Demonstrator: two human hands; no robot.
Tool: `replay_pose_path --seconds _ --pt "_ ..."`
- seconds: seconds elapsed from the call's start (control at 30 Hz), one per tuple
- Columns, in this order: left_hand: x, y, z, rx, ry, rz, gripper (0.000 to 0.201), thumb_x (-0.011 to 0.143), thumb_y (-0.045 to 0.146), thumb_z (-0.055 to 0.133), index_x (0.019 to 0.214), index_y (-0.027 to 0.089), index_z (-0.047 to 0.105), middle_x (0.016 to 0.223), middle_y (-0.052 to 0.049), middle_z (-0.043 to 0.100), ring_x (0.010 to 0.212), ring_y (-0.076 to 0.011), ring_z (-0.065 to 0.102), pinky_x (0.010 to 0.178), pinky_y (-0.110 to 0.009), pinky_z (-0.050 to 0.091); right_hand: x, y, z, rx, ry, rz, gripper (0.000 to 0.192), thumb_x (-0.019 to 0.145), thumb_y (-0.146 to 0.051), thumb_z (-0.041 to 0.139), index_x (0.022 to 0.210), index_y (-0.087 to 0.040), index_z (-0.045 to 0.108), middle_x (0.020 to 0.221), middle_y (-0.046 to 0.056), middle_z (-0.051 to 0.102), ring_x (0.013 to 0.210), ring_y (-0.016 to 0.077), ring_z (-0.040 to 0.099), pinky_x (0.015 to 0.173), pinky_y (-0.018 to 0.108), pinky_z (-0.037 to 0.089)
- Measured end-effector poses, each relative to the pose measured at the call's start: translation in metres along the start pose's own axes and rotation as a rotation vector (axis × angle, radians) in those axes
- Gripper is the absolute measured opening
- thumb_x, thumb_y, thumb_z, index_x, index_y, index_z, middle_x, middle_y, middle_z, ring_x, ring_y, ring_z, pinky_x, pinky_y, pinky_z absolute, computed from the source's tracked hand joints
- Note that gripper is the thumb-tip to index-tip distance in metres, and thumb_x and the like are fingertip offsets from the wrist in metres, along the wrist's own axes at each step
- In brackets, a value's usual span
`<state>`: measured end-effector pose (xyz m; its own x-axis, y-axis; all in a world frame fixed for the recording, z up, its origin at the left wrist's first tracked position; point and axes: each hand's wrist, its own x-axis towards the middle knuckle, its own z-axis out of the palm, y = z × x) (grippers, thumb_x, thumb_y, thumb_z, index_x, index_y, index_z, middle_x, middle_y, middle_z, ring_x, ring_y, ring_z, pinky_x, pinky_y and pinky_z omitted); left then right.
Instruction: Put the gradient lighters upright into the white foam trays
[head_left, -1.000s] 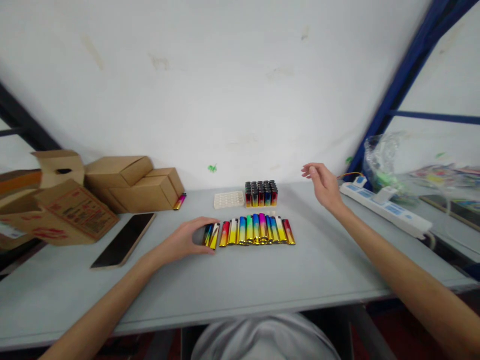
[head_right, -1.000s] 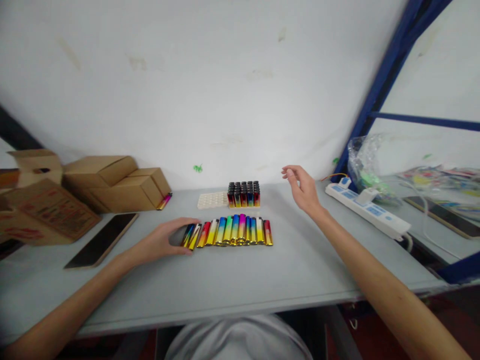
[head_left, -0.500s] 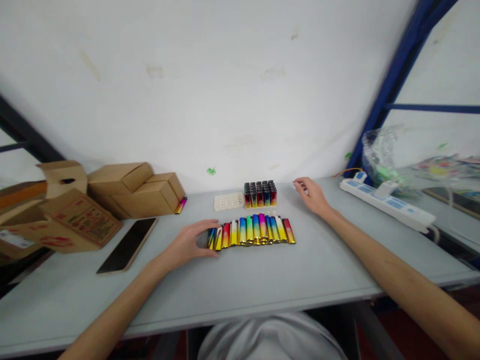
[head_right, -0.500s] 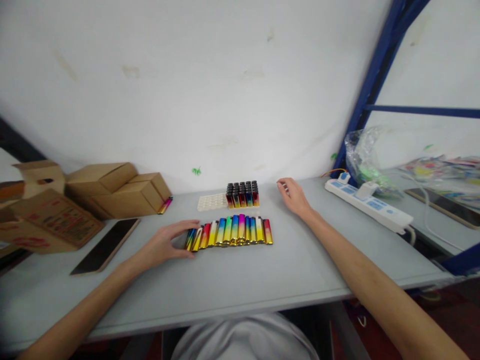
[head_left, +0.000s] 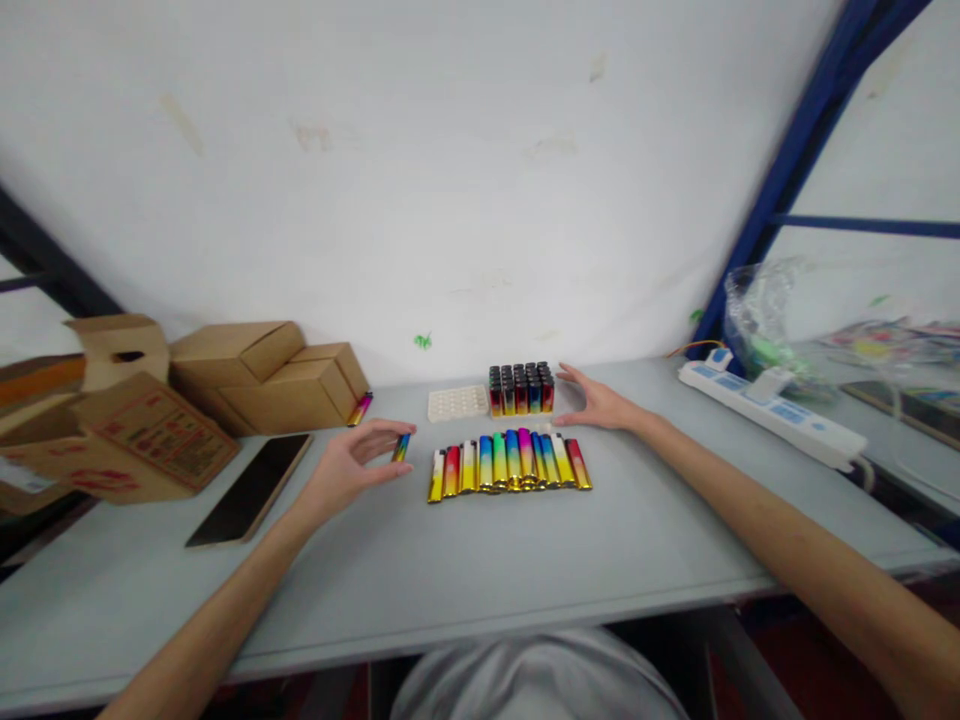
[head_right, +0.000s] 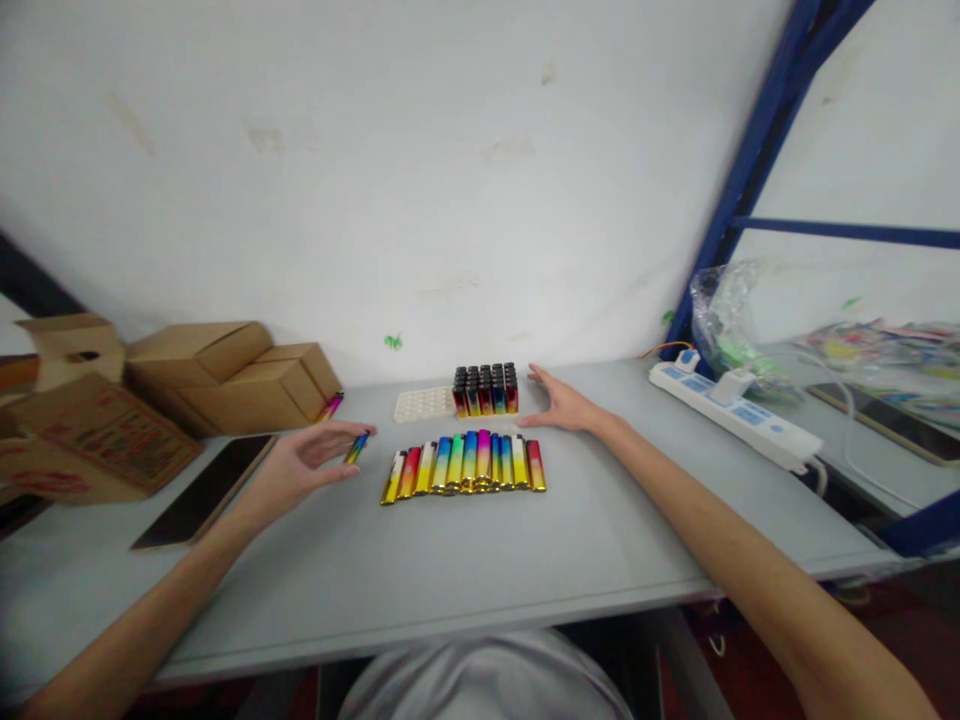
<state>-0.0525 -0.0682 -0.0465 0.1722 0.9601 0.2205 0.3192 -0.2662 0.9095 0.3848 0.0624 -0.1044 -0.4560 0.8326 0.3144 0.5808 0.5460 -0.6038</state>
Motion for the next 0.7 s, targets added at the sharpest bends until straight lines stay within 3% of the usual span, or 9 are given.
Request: replay_pose_path --seconds 0.13,0.23,0.33,0.43,0.57,0.7 --pt "0.015 0.013 0.012 -0.121 0.025 -0.051 0.057 0.063 0.044 0.093 0.109 0.018 0.070 0.144 -0.014 0.061 0.105 -0.0334 0.075 0.104 -0.054 0.056 0.017 -0.007 0.008 0.034 -0.022 -0.031 0.127 0.068 -0.056 0.088 0.165 -0.022 0.014 0.150 0.020 0.054 0.137 0.0381 0.053 0.118 0.058 0.038" --pt "0.032 0.022 0.024 -0.152 0.035 -0.037 0.058 0.065 0.041 0.092 0.116 0.021 0.071 0.155 -0.012 0.051 0.110 -0.0328 0.073 0.105 -0.050 0.057 0.021 -0.011 0.009 0.047 -0.007 -0.025 0.119 0.071 -0.054 0.086 0.164 -0.020 0.019 0.137 0.018 0.063 0.126 0.0366 0.062 0.113 0.056 0.044" --pt "0.050 0.024 0.036 -0.196 0.035 -0.012 0.054 0.072 0.037 0.087 0.121 0.022 0.070 0.156 -0.011 0.049 0.119 -0.0328 0.069 0.104 -0.046 0.058 0.017 -0.007 0.003 0.041 -0.017 -0.023 0.114 0.071 -0.054 0.086 0.162 -0.019 0.026 0.134 0.017 0.065 0.124 0.0357 0.063 0.113 0.054 0.044" --pt "0.066 0.013 0.045 -0.186 0.027 0.024 0.054 0.078 0.033 0.079 0.129 0.022 0.064 0.151 -0.012 0.051 0.112 -0.0291 0.071 0.097 -0.045 0.061 0.012 0.007 -0.009 0.039 -0.014 -0.016 0.113 0.069 -0.053 0.088 0.160 -0.020 0.031 0.137 0.016 0.064 0.129 0.0358 0.059 0.116 0.053 0.042" --pt "0.084 -0.014 0.048 0.099 0.103 0.178 0.067 0.080 0.024 0.066 0.145 0.026 0.049 0.150 -0.014 0.043 0.117 -0.0263 0.064 0.090 -0.041 0.061 0.003 0.031 -0.026 0.034 0.018 0.017 0.109 0.068 -0.051 0.089 0.157 -0.019 0.035 0.140 0.017 0.062 0.131 0.0357 0.059 0.117 0.055 0.039" --pt "0.090 -0.031 0.043 0.519 0.122 0.239 0.067 0.082 0.017 0.052 0.149 0.016 0.041 0.128 -0.015 0.056 0.126 -0.0277 0.055 0.108 -0.048 0.048 -0.004 0.048 -0.039 0.050 0.012 0.051 0.109 0.070 -0.050 0.089 0.158 -0.020 0.033 0.144 0.017 0.059 0.133 0.0352 0.058 0.118 0.057 0.040"
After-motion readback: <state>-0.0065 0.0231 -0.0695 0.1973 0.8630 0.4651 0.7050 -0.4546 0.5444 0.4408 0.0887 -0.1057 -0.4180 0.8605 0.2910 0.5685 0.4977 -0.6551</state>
